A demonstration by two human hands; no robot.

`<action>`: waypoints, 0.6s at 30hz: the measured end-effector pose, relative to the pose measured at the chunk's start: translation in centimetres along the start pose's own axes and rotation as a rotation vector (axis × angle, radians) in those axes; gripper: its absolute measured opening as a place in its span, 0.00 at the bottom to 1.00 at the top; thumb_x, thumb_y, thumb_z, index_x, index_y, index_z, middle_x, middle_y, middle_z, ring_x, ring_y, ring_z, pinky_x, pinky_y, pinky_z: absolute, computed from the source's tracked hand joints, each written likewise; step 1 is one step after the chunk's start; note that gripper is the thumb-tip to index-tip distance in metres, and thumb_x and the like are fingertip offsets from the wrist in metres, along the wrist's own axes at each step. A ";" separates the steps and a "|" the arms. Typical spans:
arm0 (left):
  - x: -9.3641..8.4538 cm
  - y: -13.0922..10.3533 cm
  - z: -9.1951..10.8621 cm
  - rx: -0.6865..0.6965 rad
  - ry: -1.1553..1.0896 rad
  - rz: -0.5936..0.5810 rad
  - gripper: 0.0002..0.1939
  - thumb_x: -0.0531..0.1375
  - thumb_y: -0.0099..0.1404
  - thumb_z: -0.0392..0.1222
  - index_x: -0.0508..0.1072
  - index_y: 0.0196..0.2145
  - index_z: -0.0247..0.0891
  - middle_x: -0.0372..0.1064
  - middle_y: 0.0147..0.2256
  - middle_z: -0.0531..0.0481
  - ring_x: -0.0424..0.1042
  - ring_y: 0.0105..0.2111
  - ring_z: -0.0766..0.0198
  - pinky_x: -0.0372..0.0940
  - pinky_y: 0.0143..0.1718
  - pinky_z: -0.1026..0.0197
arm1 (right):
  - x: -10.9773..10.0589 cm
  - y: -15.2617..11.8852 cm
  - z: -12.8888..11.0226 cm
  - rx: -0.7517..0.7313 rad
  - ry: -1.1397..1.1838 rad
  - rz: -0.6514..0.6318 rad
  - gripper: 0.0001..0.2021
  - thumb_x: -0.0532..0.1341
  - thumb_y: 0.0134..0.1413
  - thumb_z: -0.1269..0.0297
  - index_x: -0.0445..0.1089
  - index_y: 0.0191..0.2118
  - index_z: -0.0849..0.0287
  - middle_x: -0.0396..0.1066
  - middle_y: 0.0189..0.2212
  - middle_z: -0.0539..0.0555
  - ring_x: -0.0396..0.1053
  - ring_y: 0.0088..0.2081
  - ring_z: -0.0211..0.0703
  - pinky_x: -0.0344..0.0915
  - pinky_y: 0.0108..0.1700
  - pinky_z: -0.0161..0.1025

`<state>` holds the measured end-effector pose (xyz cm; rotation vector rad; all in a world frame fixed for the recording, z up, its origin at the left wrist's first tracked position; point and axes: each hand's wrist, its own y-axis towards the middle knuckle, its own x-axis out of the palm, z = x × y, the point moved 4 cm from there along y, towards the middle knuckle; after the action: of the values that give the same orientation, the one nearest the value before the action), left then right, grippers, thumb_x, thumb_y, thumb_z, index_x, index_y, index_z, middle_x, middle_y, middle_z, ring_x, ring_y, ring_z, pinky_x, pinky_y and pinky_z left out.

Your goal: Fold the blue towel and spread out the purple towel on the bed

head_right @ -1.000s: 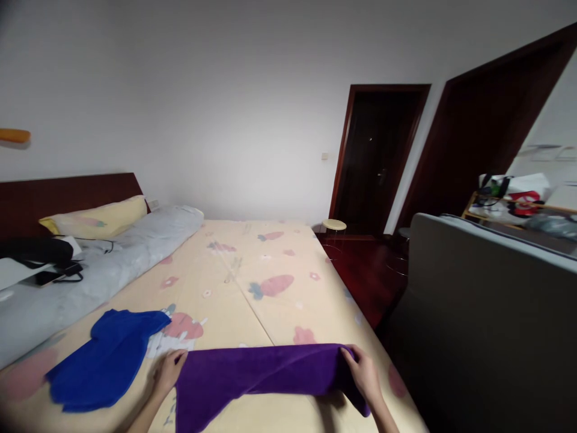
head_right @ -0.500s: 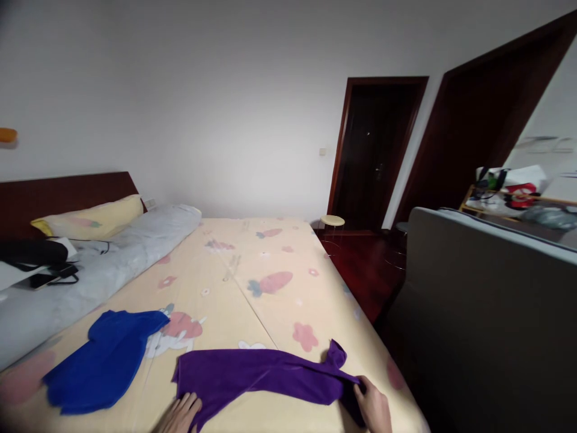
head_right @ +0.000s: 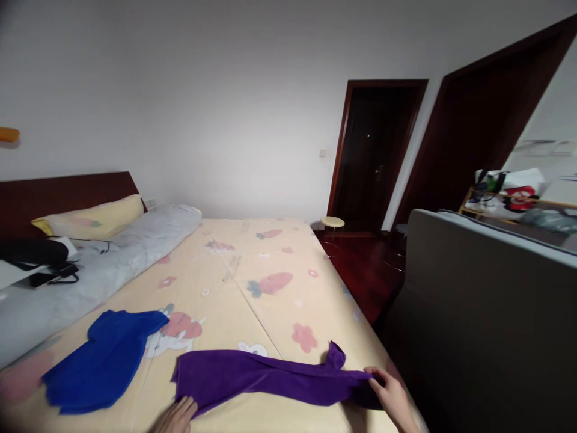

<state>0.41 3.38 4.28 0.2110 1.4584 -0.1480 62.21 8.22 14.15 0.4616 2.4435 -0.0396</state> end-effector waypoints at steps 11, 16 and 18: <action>-15.1 4.2 -5.7 -0.048 -0.396 0.453 0.11 0.50 0.59 0.42 0.73 0.29 0.44 0.77 0.28 0.51 0.77 0.32 0.60 0.71 0.34 0.63 | -5.6 0.3 -2.0 -0.070 -0.130 0.028 0.21 0.58 0.36 0.40 0.79 0.27 0.49 0.80 0.30 0.52 0.77 0.35 0.53 0.72 0.35 0.39; -20.2 6.0 -7.6 -0.033 -0.420 0.647 0.11 0.54 0.58 0.47 0.74 0.33 0.44 0.79 0.31 0.51 0.77 0.32 0.61 0.71 0.35 0.64 | -8.0 1.3 -6.1 -0.185 -0.146 0.063 0.23 0.57 0.40 0.39 0.79 0.30 0.49 0.80 0.31 0.52 0.77 0.33 0.50 0.71 0.34 0.38; -21.6 7.1 -8.3 -0.059 -0.435 0.676 0.12 0.54 0.58 0.50 0.74 0.33 0.44 0.79 0.31 0.51 0.78 0.32 0.60 0.71 0.36 0.64 | -8.9 1.7 -8.3 -0.274 -0.200 0.158 0.25 0.56 0.41 0.36 0.79 0.29 0.50 0.78 0.28 0.54 0.75 0.30 0.48 0.70 0.32 0.39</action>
<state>-8.37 11.63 25.29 0.5730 0.8973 0.3792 64.39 8.14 26.23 0.4996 2.1681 0.2979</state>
